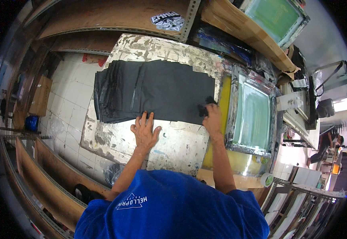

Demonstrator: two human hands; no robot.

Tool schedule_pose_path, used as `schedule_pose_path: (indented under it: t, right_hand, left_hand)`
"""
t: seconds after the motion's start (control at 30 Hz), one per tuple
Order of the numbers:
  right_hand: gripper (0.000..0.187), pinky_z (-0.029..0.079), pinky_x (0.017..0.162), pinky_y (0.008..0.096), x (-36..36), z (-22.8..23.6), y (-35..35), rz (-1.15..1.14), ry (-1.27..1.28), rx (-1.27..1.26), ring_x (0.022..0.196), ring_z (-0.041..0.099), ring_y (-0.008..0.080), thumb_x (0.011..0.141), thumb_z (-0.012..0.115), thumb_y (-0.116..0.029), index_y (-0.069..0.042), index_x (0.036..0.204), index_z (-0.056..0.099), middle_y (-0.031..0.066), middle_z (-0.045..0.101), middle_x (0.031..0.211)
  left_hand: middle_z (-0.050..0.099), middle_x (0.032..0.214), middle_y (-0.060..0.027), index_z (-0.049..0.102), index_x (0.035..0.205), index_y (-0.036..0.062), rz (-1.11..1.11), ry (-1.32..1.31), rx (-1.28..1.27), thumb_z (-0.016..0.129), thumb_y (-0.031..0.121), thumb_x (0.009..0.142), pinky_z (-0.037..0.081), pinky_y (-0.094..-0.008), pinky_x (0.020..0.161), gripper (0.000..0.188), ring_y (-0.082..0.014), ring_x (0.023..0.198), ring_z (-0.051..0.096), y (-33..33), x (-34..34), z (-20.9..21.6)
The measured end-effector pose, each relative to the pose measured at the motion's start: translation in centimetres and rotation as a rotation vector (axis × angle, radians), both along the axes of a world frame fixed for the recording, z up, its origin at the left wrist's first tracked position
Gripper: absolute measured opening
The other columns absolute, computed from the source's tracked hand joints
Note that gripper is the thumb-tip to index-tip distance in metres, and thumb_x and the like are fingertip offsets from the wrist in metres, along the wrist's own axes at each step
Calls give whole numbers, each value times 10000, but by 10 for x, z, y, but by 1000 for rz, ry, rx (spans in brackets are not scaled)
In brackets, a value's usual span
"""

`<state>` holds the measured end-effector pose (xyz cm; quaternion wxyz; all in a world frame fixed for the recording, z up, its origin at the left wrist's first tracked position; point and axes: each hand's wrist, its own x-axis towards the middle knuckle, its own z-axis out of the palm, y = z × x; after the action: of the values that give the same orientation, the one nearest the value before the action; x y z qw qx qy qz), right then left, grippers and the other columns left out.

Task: The person stacks black paper sheets on a table, lifting them individually and aligning them into a single pile.

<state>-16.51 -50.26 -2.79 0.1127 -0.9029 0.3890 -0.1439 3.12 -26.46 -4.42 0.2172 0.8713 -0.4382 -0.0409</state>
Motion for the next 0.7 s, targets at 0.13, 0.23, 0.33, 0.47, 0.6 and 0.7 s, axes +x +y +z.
schedule_pose_path:
  t: [0.13,0.23,0.33,0.47,0.6,0.7]
  right_hand:
    - [444,461,936,465,-16,19,4,-184,-9,123,1102,540,400,681,676,-49,2,1117,613,200,592,1167]
    - [392,480,899,472,-40,60,39,-10,65,318,1067,577,392,710,685,-109,-24,1089,627,189,632,1081]
    - [339,506,851,461,-87,86,67,137,297,604,990,633,370,716,703,-179,-64,1029,643,175,664,1011]
    - [359,517,825,434,-172,99,82,-251,415,602,937,660,372,700,743,-170,-70,1034,658,185,690,970]
    - [385,499,834,475,-241,104,81,-656,368,422,985,632,404,690,799,-180,-31,996,620,203,674,1006]
    - [783,424,1002,493,-275,67,85,-720,119,200,1184,519,452,600,855,-59,26,1295,504,268,564,1261]
  left_hand:
    - [407,1470,-183,508,1403,96,-2,7,5,610,452,882,207,-597,1003,639,-432,1303,342,0,0,2]
    - [414,1461,-178,511,1397,92,-2,-17,-4,597,449,895,231,-592,986,622,-415,1291,353,0,-1,2]
    - [419,1458,-176,516,1390,81,-12,-41,-20,580,449,909,243,-585,980,609,-405,1284,359,3,1,-1]
    - [423,1457,-180,520,1380,56,-24,-22,-104,561,451,920,238,-571,991,608,-400,1285,358,9,4,-11]
    - [412,1471,-174,539,1372,59,12,31,-202,567,458,912,208,-539,1038,610,-387,1296,339,15,7,-14]
    - [434,1444,-171,566,1338,43,3,-14,-336,593,363,910,256,-505,1018,534,-364,1279,369,19,11,-13]
